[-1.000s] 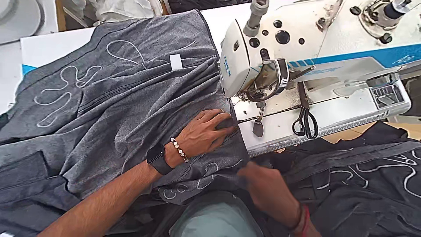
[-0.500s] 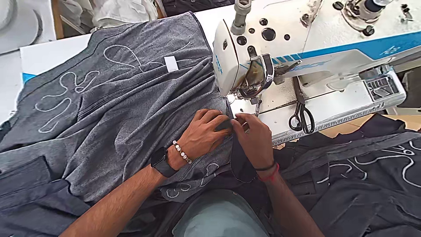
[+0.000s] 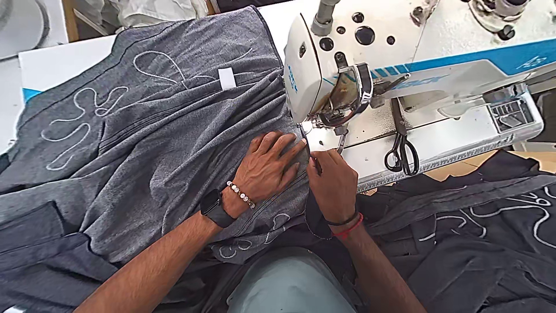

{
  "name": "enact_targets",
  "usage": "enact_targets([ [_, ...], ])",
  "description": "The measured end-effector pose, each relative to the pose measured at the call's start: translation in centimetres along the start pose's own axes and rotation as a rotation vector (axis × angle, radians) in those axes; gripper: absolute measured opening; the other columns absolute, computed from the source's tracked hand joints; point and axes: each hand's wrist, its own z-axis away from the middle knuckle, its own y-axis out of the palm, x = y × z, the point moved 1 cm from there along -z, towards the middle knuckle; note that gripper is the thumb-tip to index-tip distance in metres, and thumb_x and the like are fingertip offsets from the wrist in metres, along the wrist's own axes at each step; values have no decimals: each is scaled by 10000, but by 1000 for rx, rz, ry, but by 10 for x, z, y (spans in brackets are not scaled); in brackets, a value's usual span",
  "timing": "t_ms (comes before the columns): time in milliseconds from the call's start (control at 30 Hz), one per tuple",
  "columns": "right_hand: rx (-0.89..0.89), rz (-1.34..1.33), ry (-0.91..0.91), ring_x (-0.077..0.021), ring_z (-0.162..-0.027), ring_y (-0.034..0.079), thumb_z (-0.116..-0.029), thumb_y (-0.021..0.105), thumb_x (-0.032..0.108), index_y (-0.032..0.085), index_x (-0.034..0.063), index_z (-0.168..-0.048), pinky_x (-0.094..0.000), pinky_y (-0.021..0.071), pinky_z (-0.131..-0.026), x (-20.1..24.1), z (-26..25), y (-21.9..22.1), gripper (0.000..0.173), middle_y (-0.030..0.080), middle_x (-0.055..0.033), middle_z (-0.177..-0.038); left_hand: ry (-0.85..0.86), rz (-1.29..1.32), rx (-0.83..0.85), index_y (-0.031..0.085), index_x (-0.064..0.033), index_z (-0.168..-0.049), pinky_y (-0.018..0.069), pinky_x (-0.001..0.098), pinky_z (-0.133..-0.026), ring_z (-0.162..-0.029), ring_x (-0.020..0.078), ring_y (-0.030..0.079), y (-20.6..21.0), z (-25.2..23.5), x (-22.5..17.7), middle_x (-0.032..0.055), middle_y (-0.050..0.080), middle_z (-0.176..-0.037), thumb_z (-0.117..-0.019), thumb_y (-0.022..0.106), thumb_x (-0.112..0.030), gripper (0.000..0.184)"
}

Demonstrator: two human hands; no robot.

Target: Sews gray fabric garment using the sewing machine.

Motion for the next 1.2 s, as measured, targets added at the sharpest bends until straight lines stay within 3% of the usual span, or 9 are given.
enact_targets([
  [233,98,10,-212,-219,-970,655,-993,571,154,770,98,-1132,-331,565,-784,-11,11,-6,249,673,-78,-1019,168,99,-28,594,-267,-1463,297,487,-1214,-1491,236,386,-1,0,3,-54,487,-1581,-1052,428,-378,456],
  [400,5,-212,-42,-188,-1089,661,-982,605,253,796,171,-1069,-386,563,-875,-48,18,-19,225,723,-30,-1123,109,122,-63,660,-305,-1390,275,562,-1222,-1495,294,386,0,8,-14,-56,554,-1525,-1054,461,-332,391],
  [500,-109,-194,-101,-242,-1013,672,-977,633,300,763,114,-1024,-410,564,-850,-47,50,-24,232,712,-93,-1038,105,128,-62,664,-317,-1383,239,592,-1229,-1503,306,372,3,11,-17,-60,531,-1546,-1056,458,-335,387],
  [600,81,-164,-229,-191,-961,670,-961,665,420,749,156,-1066,-369,540,-816,-34,98,-16,297,723,-38,-1014,116,115,-39,652,-338,-1397,253,580,-1228,-1508,297,364,2,10,-13,-53,510,-1564,-1056,461,-364,391],
  [833,-228,17,-138,-202,-576,564,-951,608,132,674,77,-832,-333,455,-493,-71,118,-41,147,555,-66,-670,109,106,-46,663,-321,-1387,270,564,-1217,-1490,303,392,-1,10,-14,-44,540,-1538,-1041,471,-348,396],
  [900,71,116,-67,-228,-611,631,-938,569,112,702,95,-858,-380,483,-475,-71,104,-55,156,631,-72,-745,108,107,-45,663,-324,-1386,269,559,-1216,-1490,299,391,-2,9,-15,-47,544,-1534,-1040,475,-347,394],
  [1000,525,6,-44,-243,-756,691,-885,614,176,761,149,-939,-463,564,-589,-62,83,-59,159,689,-56,-856,123,100,-61,660,-318,-1388,264,544,-1218,-1486,293,392,-1,10,-14,-43,544,-1532,-1041,471,-334,396],
  [1133,155,-158,-65,-201,-960,667,-999,608,320,741,131,-1127,-409,554,-825,-39,41,-47,264,724,-26,-1014,137,107,-59,665,-309,-1386,265,521,-1204,-1477,285,386,-2,11,-14,-49,540,-1532,-1043,466,-333,397],
  [1200,120,-165,-60,-188,-901,662,-998,632,355,727,141,-1182,-415,552,-799,-38,24,-27,298,714,-9,-965,144,99,-63,669,-312,-1381,271,516,-1195,-1469,281,395,-2,9,-13,-57,548,-1524,-1038,466,-331,399],
])
